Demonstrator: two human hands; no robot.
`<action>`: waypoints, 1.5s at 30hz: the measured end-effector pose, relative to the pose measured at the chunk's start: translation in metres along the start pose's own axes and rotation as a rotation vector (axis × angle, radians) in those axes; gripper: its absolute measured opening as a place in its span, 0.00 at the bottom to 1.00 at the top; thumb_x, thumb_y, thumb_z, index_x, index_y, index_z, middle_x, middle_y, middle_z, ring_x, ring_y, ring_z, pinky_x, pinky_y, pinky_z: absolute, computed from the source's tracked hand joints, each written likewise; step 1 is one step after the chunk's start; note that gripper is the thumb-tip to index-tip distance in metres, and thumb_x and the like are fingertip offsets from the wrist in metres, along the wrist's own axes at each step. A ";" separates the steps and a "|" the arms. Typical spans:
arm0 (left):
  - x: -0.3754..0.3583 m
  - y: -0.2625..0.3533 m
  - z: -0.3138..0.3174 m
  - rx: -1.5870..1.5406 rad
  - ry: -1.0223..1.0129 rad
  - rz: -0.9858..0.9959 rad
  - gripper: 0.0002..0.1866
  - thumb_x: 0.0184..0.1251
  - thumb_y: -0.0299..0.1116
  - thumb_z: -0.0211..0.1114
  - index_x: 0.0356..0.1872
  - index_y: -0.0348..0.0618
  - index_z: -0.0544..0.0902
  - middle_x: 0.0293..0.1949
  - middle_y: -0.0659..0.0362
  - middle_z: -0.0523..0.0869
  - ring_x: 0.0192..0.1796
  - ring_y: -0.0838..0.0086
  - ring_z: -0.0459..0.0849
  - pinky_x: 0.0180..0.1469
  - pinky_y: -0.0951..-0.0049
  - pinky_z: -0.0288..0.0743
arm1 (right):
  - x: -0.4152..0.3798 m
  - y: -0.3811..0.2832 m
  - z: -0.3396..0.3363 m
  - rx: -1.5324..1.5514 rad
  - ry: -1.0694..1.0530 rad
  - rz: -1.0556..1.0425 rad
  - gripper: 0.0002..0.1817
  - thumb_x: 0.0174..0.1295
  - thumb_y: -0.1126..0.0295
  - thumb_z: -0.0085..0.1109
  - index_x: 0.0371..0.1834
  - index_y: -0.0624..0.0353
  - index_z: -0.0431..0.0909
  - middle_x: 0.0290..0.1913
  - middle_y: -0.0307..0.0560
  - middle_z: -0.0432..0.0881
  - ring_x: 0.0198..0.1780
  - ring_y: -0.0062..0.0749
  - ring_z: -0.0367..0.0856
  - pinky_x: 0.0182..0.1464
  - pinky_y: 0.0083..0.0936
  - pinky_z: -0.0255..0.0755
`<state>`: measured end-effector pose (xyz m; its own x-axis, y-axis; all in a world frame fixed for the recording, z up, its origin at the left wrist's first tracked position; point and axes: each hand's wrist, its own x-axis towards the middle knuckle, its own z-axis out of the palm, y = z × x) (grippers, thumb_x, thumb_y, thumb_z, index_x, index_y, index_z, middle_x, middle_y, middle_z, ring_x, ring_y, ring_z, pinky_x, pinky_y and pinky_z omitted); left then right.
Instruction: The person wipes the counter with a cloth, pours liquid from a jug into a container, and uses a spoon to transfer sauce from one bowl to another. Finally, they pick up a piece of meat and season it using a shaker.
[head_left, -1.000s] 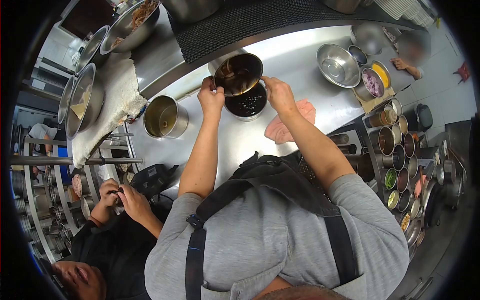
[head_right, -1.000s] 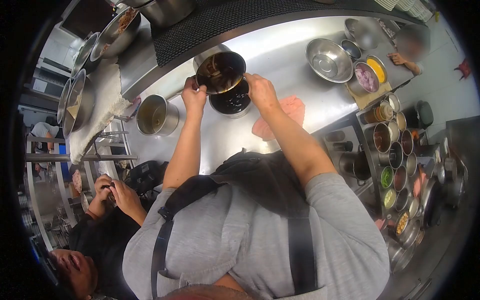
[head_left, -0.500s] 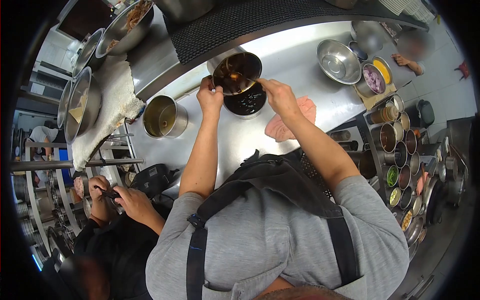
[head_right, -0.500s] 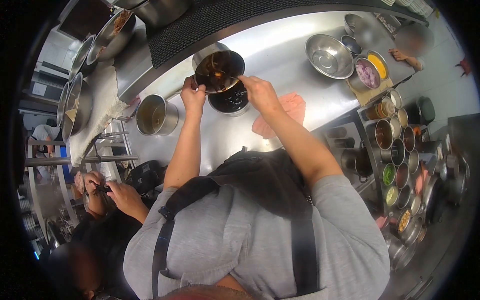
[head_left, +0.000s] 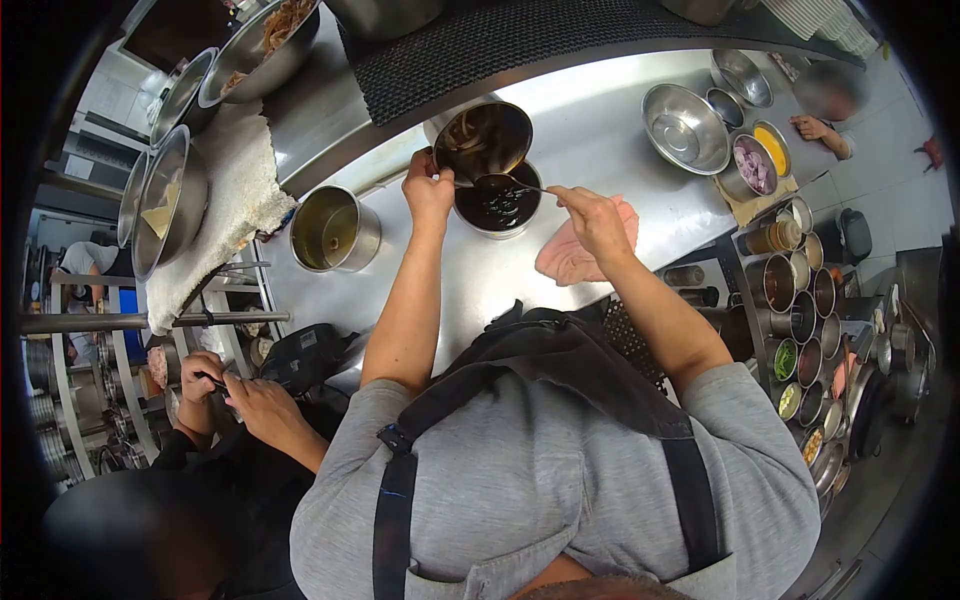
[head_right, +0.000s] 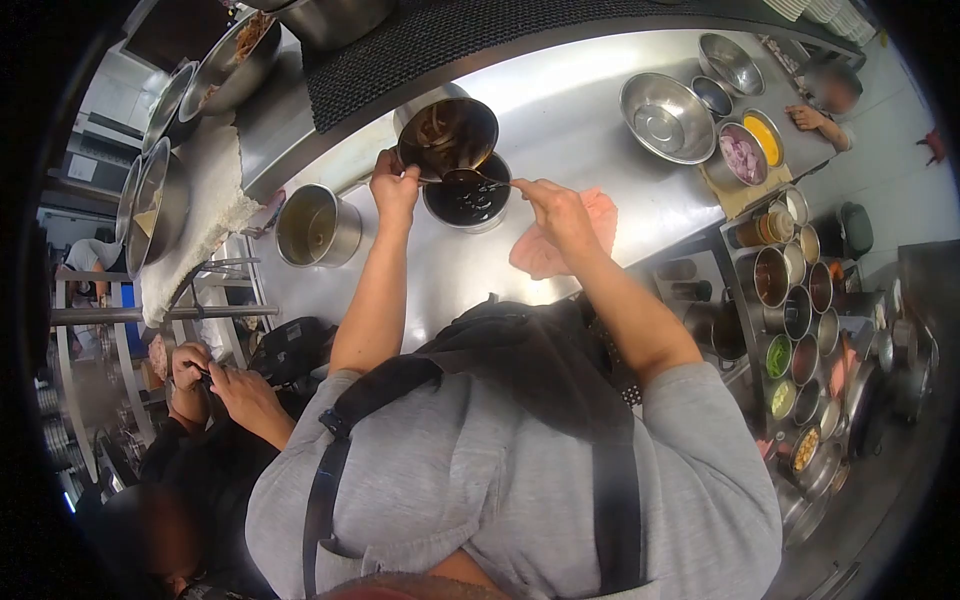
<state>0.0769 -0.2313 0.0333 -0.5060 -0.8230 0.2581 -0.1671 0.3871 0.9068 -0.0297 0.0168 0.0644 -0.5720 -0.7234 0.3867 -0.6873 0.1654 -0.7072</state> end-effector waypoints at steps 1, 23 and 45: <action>-0.001 -0.001 0.001 0.001 -0.001 -0.002 0.12 0.54 0.18 0.61 0.41 0.33 0.76 0.34 0.57 0.82 0.37 0.76 0.80 0.41 0.75 0.76 | 0.002 -0.002 -0.003 0.001 -0.001 0.002 0.16 0.60 0.79 0.51 0.49 0.55 0.81 0.33 0.51 0.83 0.35 0.44 0.83 0.39 0.36 0.76; 0.015 -0.024 0.004 -0.108 0.147 -0.067 0.09 0.49 0.24 0.64 0.32 0.37 0.74 0.25 0.55 0.80 0.27 0.67 0.77 0.35 0.69 0.74 | -0.009 -0.003 -0.015 -0.060 -0.018 0.139 0.15 0.60 0.80 0.52 0.49 0.58 0.82 0.34 0.51 0.84 0.36 0.41 0.83 0.42 0.31 0.75; 0.002 0.027 -0.004 0.182 0.140 0.024 0.08 0.50 0.24 0.62 0.32 0.37 0.74 0.26 0.51 0.82 0.31 0.57 0.82 0.38 0.63 0.75 | 0.040 -0.026 -0.035 -0.161 -0.041 -0.080 0.14 0.59 0.79 0.53 0.47 0.59 0.81 0.31 0.52 0.82 0.33 0.47 0.82 0.39 0.36 0.75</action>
<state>0.0749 -0.2239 0.0590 -0.3913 -0.8575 0.3340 -0.3126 0.4653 0.8281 -0.0501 0.0072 0.1186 -0.4960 -0.7648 0.4112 -0.7947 0.2091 -0.5698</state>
